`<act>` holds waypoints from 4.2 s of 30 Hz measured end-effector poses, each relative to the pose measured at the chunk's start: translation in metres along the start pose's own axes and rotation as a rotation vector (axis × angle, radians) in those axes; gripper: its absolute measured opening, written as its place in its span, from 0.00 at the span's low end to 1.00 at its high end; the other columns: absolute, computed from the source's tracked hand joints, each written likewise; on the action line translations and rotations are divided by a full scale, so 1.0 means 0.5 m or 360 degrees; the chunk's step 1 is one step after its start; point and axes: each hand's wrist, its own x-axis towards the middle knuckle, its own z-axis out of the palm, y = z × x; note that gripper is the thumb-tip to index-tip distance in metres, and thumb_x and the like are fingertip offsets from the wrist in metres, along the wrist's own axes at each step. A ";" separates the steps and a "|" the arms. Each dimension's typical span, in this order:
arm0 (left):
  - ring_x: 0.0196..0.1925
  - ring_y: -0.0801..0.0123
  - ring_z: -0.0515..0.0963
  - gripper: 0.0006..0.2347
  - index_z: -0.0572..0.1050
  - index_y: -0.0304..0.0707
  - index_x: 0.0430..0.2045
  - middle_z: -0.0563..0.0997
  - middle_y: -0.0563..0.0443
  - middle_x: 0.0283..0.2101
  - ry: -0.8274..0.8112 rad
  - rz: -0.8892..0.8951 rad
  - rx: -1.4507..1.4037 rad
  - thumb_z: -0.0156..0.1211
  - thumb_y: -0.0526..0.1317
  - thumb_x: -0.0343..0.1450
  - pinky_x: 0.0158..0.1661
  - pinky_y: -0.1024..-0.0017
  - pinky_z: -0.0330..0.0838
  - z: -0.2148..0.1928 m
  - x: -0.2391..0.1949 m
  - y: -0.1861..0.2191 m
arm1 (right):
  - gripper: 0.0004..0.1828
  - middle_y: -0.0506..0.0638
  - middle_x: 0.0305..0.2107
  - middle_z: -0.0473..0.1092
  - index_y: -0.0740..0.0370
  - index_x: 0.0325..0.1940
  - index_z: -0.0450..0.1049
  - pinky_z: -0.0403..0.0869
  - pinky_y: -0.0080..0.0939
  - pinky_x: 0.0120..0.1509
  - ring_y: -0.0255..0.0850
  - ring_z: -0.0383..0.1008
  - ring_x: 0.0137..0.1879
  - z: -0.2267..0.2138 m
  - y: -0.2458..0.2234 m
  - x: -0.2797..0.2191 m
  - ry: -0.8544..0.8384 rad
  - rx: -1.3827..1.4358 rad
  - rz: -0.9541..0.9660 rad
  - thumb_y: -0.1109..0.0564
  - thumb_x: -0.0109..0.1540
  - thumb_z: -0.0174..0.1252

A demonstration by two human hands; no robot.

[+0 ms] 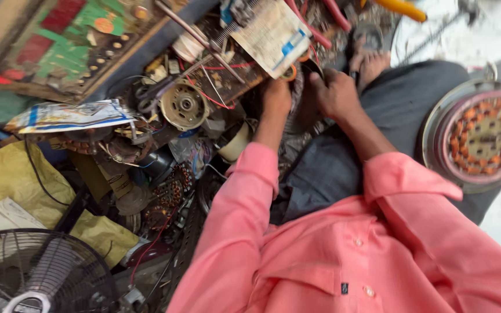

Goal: The person disassembles a ceiling fan motor using a bearing puller, removes a metal cover, and applies grease from a tube to the center of the motor assembly.

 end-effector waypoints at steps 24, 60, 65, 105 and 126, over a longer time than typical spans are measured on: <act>0.40 0.39 0.76 0.05 0.70 0.35 0.21 0.76 0.36 0.32 -0.0723 0.0540 0.0727 0.59 0.32 0.68 0.41 0.47 0.68 -0.119 -0.078 0.084 | 0.20 0.71 0.34 0.73 0.69 0.45 0.78 0.70 0.57 0.56 0.65 0.74 0.45 -0.017 0.050 0.007 0.0111 -0.0015 0.0236 0.46 0.71 0.57; 0.56 0.44 0.76 0.13 0.71 0.31 0.55 0.77 0.33 0.56 0.0057 0.0246 -0.0162 0.51 0.36 0.76 0.57 0.52 0.70 0.012 0.017 -0.095 | 0.15 0.76 0.45 0.71 0.68 0.47 0.79 0.48 0.68 0.75 0.74 0.63 0.59 -0.008 0.044 -0.009 0.0387 -0.0296 -0.0048 0.51 0.71 0.60; 0.57 0.43 0.79 0.09 0.76 0.40 0.45 0.80 0.34 0.52 -0.0768 0.0244 0.1075 0.62 0.39 0.72 0.56 0.54 0.74 -0.140 -0.080 0.000 | 0.22 0.74 0.52 0.71 0.74 0.61 0.72 0.46 0.69 0.75 0.73 0.61 0.64 -0.025 0.088 0.015 0.0443 -0.0279 -0.0137 0.52 0.71 0.58; 0.38 0.57 0.78 0.20 0.68 0.22 0.60 0.70 0.34 0.61 -0.0082 0.1066 0.1323 0.55 0.28 0.71 0.31 0.68 0.78 -0.298 0.002 0.376 | 0.11 0.46 0.34 0.69 0.67 0.51 0.71 0.65 0.32 0.40 0.32 0.65 0.35 -0.354 -0.189 -0.167 0.0264 0.0972 0.0354 0.55 0.76 0.53; 0.34 0.65 0.79 0.08 0.75 0.33 0.47 0.78 0.46 0.45 0.0427 0.0376 -0.0345 0.60 0.31 0.75 0.36 0.69 0.76 -0.432 -0.220 0.594 | 0.17 0.44 0.42 0.75 0.60 0.57 0.70 0.77 0.27 0.49 0.28 0.75 0.46 -0.105 -0.174 -0.039 0.0275 0.1473 0.0269 0.48 0.69 0.53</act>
